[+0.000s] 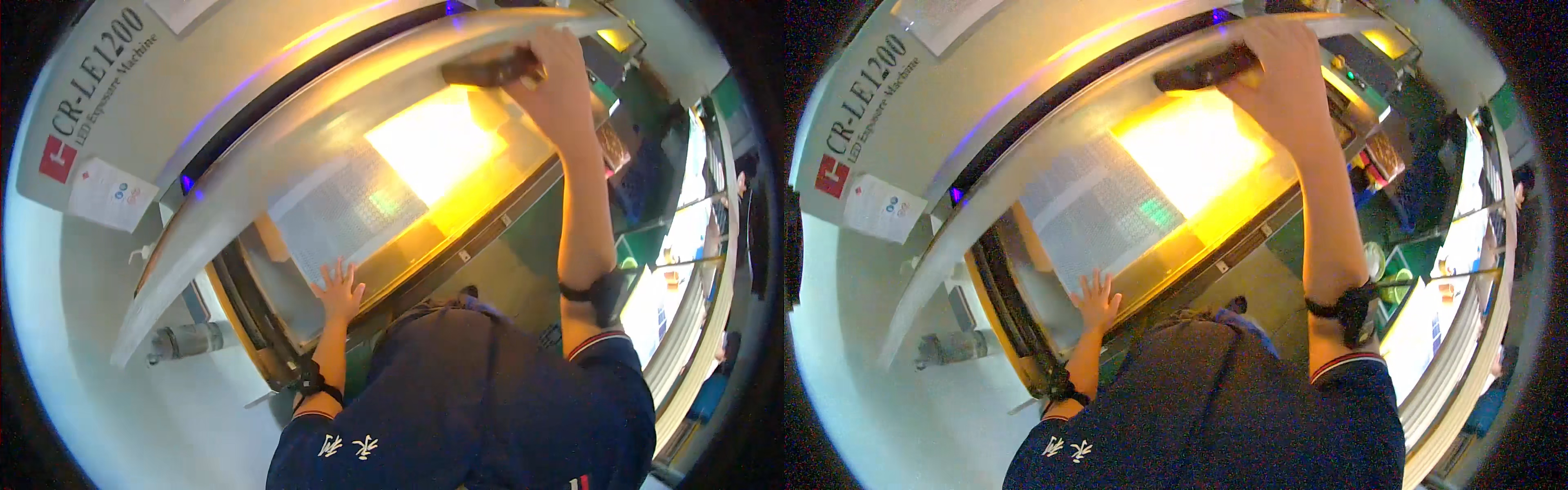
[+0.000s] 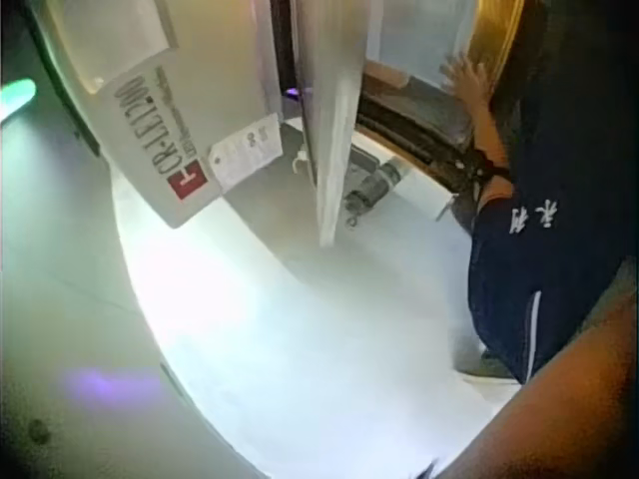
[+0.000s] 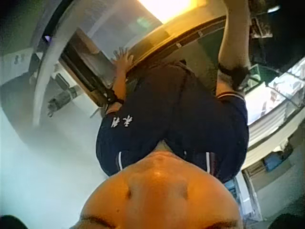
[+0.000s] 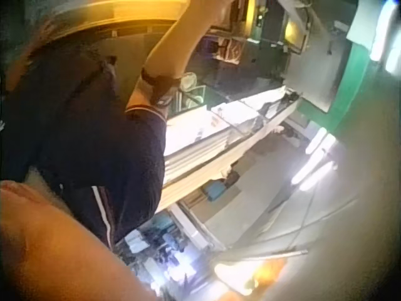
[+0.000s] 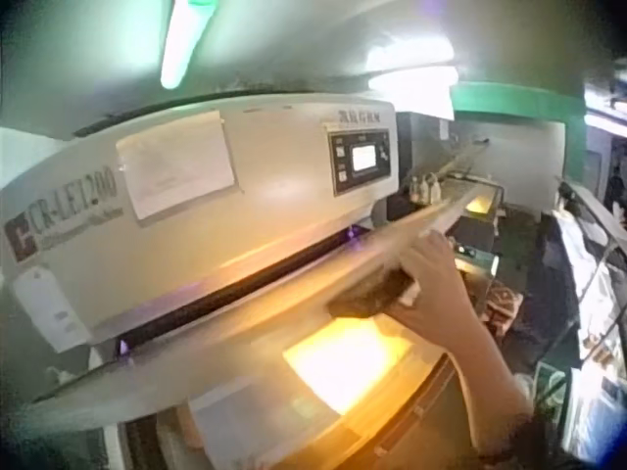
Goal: Operating an LED exposure machine to process circuit board panels, including placing panels, using a squeegee tool, and opening/closing the machine lid.
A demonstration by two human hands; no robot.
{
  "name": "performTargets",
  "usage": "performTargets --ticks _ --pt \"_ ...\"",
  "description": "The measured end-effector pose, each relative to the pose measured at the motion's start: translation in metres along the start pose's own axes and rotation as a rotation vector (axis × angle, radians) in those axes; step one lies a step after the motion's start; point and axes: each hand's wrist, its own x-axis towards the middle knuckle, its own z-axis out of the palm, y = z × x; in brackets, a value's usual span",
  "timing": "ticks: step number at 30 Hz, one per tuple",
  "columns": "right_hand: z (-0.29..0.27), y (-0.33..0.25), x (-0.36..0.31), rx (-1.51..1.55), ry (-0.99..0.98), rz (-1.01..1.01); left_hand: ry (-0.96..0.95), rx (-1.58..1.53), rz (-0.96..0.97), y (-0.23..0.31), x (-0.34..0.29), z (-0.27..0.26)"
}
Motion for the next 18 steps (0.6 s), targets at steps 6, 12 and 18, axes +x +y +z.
performTargets --ticks 6,12,18 --pt "-0.017 -0.027 -0.054 -0.022 -0.081 0.084 0.083 -0.234 -0.070 0.031 -0.011 0.001" --pt "-0.027 -0.023 -0.183 -0.046 -0.880 0.182 -0.622 -1.331 0.595 0.130 -0.045 -0.088" --pt "0.061 -0.037 -0.371 -0.144 -1.849 0.148 -0.643 -1.371 0.616 0.133 0.019 -0.082"
